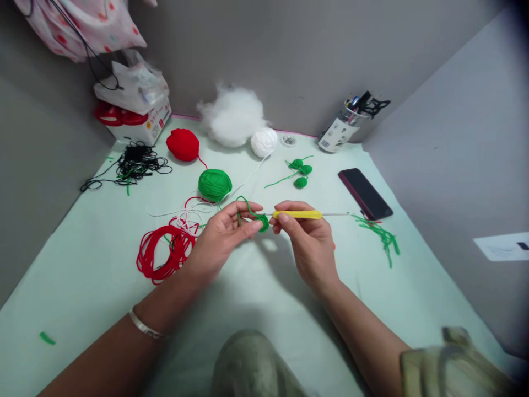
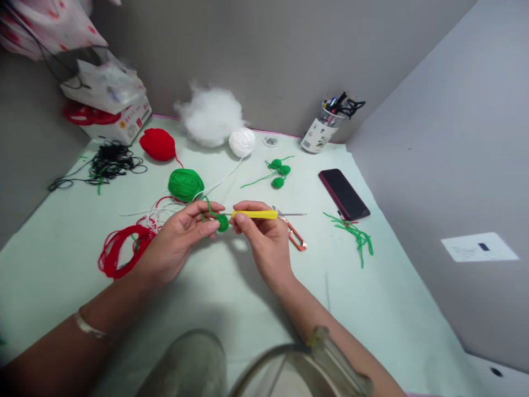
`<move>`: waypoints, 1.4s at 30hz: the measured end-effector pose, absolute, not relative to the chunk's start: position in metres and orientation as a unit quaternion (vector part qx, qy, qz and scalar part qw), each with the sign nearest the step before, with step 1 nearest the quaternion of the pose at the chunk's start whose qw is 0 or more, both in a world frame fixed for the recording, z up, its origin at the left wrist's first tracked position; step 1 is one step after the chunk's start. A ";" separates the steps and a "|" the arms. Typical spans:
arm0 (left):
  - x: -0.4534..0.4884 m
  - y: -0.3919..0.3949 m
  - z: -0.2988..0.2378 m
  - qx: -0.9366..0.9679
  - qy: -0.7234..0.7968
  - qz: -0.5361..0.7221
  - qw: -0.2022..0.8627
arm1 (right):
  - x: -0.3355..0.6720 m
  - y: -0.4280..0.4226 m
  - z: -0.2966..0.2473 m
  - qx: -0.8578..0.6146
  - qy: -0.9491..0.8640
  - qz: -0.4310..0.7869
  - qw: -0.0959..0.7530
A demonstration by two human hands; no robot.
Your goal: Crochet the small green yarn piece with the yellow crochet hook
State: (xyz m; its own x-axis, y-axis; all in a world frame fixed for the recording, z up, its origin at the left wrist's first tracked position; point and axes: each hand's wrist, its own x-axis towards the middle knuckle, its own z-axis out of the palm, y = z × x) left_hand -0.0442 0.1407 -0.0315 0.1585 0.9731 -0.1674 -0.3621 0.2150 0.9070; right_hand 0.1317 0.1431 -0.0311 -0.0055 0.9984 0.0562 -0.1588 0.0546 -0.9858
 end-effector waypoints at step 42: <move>-0.034 0.126 -0.010 0.265 0.379 0.513 0.723 | 0.127 0.120 -0.013 -0.411 -0.517 0.450 0.601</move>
